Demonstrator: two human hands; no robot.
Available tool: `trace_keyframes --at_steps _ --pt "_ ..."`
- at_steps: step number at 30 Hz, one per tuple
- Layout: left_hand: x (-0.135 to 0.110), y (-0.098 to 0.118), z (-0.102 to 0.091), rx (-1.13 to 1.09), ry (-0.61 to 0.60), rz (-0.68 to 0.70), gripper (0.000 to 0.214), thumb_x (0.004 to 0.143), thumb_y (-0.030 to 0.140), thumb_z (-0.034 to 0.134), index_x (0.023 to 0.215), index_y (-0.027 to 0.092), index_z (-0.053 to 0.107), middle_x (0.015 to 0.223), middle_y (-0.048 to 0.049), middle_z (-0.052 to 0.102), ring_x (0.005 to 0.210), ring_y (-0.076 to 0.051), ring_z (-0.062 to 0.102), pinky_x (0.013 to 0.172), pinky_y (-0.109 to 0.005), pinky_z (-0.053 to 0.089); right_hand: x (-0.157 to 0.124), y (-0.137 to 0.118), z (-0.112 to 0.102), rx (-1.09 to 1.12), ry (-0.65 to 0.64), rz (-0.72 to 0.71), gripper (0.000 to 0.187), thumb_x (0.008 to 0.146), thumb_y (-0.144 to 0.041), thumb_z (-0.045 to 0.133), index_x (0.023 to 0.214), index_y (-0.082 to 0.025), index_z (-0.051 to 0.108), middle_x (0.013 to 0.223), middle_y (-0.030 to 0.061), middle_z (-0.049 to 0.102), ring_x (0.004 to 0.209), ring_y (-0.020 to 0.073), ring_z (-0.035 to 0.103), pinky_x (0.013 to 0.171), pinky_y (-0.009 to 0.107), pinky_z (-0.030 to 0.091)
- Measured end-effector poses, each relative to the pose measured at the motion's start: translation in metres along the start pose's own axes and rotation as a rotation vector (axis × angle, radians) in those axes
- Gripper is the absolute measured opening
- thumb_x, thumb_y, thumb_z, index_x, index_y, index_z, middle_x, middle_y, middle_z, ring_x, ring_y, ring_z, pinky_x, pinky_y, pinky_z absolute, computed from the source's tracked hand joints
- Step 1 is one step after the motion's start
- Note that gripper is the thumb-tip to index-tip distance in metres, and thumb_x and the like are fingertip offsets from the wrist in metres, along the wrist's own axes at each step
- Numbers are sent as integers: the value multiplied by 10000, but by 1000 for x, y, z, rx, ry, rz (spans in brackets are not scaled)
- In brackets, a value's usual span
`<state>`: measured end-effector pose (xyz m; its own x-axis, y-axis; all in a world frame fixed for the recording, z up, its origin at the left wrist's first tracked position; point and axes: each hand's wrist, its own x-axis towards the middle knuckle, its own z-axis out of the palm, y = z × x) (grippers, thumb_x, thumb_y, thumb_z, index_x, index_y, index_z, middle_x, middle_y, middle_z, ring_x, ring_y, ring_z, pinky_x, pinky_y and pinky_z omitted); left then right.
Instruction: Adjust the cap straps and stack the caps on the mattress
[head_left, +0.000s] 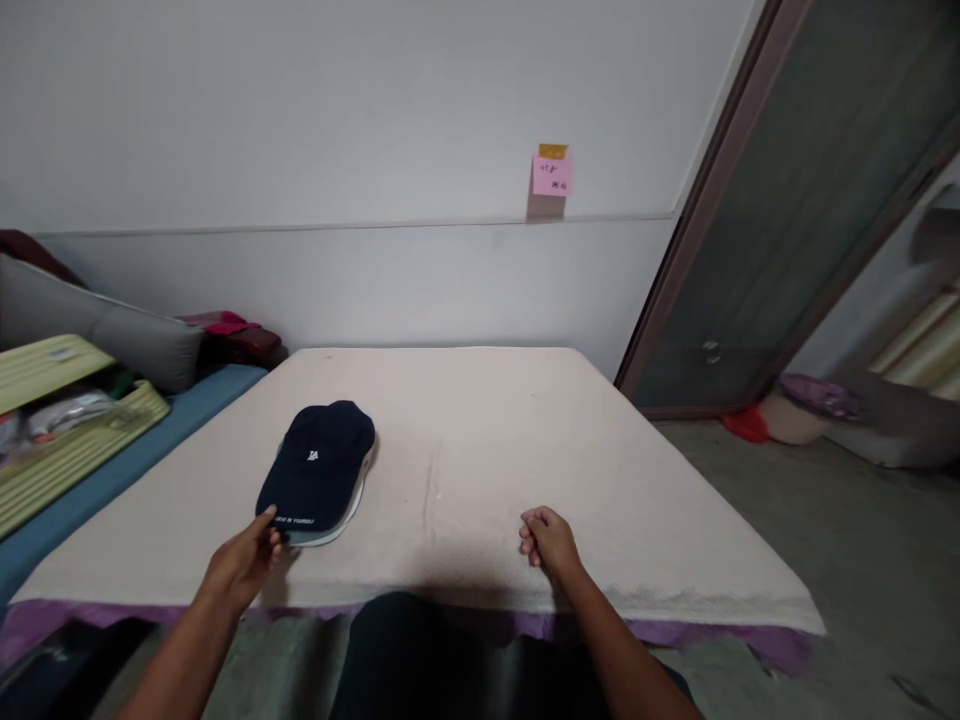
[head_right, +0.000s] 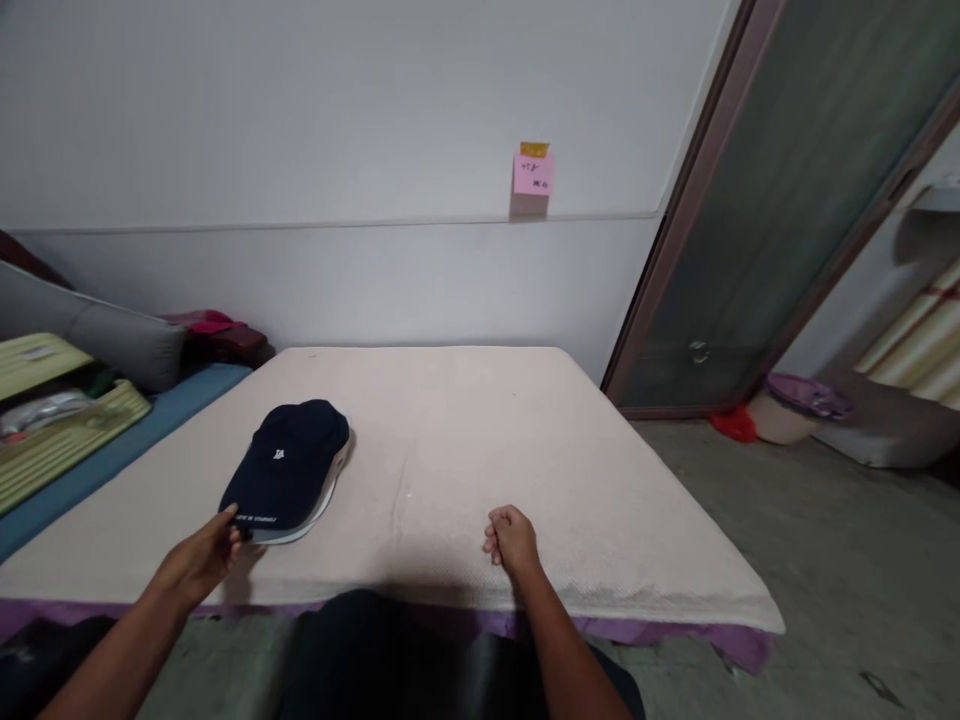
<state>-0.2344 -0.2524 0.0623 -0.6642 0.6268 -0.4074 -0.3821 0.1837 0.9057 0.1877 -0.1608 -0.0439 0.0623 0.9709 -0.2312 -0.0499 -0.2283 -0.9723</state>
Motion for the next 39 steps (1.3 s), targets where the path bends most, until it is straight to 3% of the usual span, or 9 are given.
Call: trace_keyframes --at_steps 3,6,10,13,17,24,29,34,39 --pt "2 6 10 -72 -104 -86 177 748 135 645 613 145 530 467 13 548 354 -101 510 325 -187 454 1 1 0 0 13 3 146 686 -317 505 734 -180 489 523 -33 545 324 92 490 255 170 278" --pt "-1 8 25 -223 -237 -97 78 773 58 583 754 132 598 645 -17 654 531 -117 628 513 -209 570 1 1 1 3 27 5 169 688 -343 512 727 -179 490 521 -27 553 315 93 488 252 173 275" --pt "-12 8 51 -316 -344 56 225 780 -2 510 880 130 664 846 -45 711 742 -138 677 702 -239 589 1 0 3 10 47 -4 176 685 -349 514 713 -178 482 497 -27 550 294 88 468 245 170 263" --pt "-31 8 72 -365 -363 162 254 749 41 604 953 167 688 957 -31 723 856 -150 671 776 -231 569 0 0 4 17 56 -8 184 677 -352 516 718 -177 480 495 -34 542 289 85 464 237 163 248" --pt "-69 2 103 -407 -459 200 428 707 138 704 1117 247 651 1112 -16 695 1061 -194 610 898 -258 511 -2 1 3 37 21 -9 211 668 -368 517 748 -176 485 519 -45 535 306 86 482 239 157 253" --pt "-130 -41 188 -461 -729 103 593 743 107 660 1292 281 518 1178 -56 665 1129 -228 575 977 -346 454 1 0 -2 113 -88 25 239 655 -396 556 714 -173 492 534 -33 549 344 111 509 262 180 276" --pt "-149 -79 238 -481 -850 -48 624 764 79 621 1341 254 462 1128 -85 686 1081 -243 606 974 -389 449 3 -3 -14 321 -142 96 298 689 -452 584 728 -160 543 596 -5 590 432 114 539 377 213 358" --pt "-138 -111 260 -454 -924 -128 626 750 76 630 1339 212 467 1152 -111 670 1109 -258 586 986 -389 425 16 -22 -16 693 -160 337 366 740 -525 586 758 -160 600 611 18 616 498 124 546 469 236 384" --pt "-121 -129 259 -387 -967 -177 559 730 80 651 1263 217 550 1142 -102 674 1106 -261 580 948 -375 432 34 -58 -23 871 -239 196 426 787 -592 529 816 -189 663 734 31 685 685 179 622 662 298 473"
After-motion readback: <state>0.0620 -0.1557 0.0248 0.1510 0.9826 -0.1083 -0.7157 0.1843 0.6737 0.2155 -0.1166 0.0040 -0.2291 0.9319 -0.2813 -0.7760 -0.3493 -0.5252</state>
